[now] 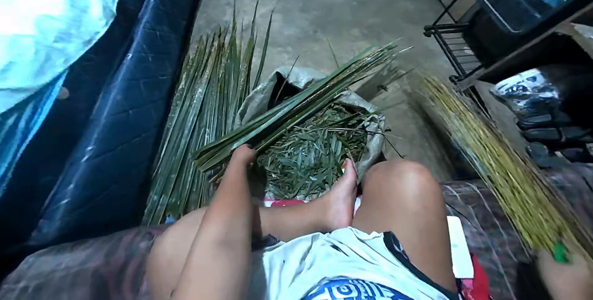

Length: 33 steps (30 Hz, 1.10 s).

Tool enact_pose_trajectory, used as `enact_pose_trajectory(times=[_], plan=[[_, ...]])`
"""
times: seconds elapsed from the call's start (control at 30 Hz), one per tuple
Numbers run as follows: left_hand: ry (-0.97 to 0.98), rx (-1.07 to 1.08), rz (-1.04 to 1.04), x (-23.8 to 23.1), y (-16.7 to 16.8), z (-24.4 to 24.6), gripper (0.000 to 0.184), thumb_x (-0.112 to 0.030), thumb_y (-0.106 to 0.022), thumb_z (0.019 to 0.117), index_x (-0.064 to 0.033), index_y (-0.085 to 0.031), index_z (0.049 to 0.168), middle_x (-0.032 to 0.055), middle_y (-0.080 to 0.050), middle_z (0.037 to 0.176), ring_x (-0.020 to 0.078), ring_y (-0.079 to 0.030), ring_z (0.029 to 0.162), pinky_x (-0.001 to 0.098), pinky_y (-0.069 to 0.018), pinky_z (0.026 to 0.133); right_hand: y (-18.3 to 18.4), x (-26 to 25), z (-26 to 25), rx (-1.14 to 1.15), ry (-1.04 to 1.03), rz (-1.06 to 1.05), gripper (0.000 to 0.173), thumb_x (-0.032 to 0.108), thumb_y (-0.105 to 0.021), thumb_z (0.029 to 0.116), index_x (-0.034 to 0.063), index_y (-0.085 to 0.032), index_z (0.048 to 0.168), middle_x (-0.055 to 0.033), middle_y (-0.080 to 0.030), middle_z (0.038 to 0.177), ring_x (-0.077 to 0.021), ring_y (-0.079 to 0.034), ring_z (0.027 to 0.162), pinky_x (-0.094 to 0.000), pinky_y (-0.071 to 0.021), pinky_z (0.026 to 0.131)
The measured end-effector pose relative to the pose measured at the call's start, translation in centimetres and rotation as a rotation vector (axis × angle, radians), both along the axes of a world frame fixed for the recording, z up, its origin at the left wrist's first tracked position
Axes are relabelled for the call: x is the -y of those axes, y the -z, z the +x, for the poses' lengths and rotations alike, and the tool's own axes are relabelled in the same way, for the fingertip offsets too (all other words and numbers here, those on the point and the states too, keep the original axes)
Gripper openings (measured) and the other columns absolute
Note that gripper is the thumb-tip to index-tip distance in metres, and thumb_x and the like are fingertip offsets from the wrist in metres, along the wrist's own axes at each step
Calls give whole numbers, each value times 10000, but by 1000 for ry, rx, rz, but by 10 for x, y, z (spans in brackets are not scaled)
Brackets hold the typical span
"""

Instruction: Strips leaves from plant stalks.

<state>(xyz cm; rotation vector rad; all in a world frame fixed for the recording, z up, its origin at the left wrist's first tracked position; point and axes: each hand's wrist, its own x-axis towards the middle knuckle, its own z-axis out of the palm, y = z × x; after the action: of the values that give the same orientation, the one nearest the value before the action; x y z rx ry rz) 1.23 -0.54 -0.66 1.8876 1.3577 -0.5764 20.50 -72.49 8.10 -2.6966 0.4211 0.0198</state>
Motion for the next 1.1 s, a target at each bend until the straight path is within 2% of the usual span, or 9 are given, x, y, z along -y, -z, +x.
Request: enact_pose_trajectory(times=[0.13,0.23,0.33,0.43,0.57,0.73,0.87,0.97,1.1], plan=[[-9,-3,-24,6,9,-2,576,-377,-509,1074,-52,-428,1543,263,-473,1518,404,-432,1439,596,-332,1172,-50,-171,27,133,-496,159,503,88,-561,1036,-101,-448,1488,-377,-501,1452,-511,-577,1256,-615,-460,1061],[43,-70,-25,8,11,-1,636,-400,-524,1066,-70,-358,1583,265,-451,1536,412,-418,1449,593,-329,1177,-95,-298,4,171,-847,247,426,73,-550,968,-76,-592,1365,-294,-675,1236,-375,-708,979,-533,-572,852],[44,-71,-14,8,12,4,642,-396,-517,1070,-79,-333,1597,268,-443,1541,425,-410,1451,601,-326,1176,-122,-395,-24,-189,-1111,143,404,150,-595,1003,39,-622,1391,-219,-720,1160,-369,-710,1010,-582,-553,881],[75,-125,9,8,19,7,615,-380,-559,1052,-65,-405,1558,274,-435,1542,446,-400,1450,632,-346,1152,-94,-460,-42,-570,-1275,16,398,270,-546,1050,129,-598,1419,-189,-712,1172,-373,-690,1080,-605,-525,914],[111,-205,98,11,24,10,644,-264,-700,955,-54,-460,1514,289,-383,1557,493,-351,1451,699,-380,1080,-42,-470,-64,-799,-1399,-117,333,274,-531,1057,76,-628,1306,-211,-698,1172,-394,-675,1119,-620,-515,926],[224,-232,137,13,26,23,492,-191,-609,984,-74,-539,1457,219,-513,1495,428,-431,1426,702,-358,1090,-32,-464,-63,-873,-1456,-152,331,278,-528,1063,54,-632,1283,-218,-694,1173,-400,-665,1135,-626,-506,929],[200,-204,97,12,17,22,529,-210,-575,1003,-26,-480,1490,240,-454,1535,435,-363,1466,712,-302,1122,-39,-469,-49,-825,-1411,-204,345,286,-518,1066,55,-624,1299,-212,-687,1208,-393,-652,1171,-623,-494,956],[178,-128,19,7,-8,21,493,-210,-498,1050,8,-429,1486,280,-499,1476,434,-471,1392,671,-354,1110,-43,-471,-44,-803,-1396,-174,337,287,-516,1070,47,-625,1279,-218,-676,1216,-398,-646,1174,-627,-494,942],[162,-35,-20,7,-79,19,436,-234,-408,1106,26,-449,1454,297,-544,1392,418,-550,1290,585,-428,1072,-45,-470,-49,-784,-1424,-115,354,283,-522,1070,35,-630,1298,-232,-670,1245,-414,-637,1194,-642,-484,964]])
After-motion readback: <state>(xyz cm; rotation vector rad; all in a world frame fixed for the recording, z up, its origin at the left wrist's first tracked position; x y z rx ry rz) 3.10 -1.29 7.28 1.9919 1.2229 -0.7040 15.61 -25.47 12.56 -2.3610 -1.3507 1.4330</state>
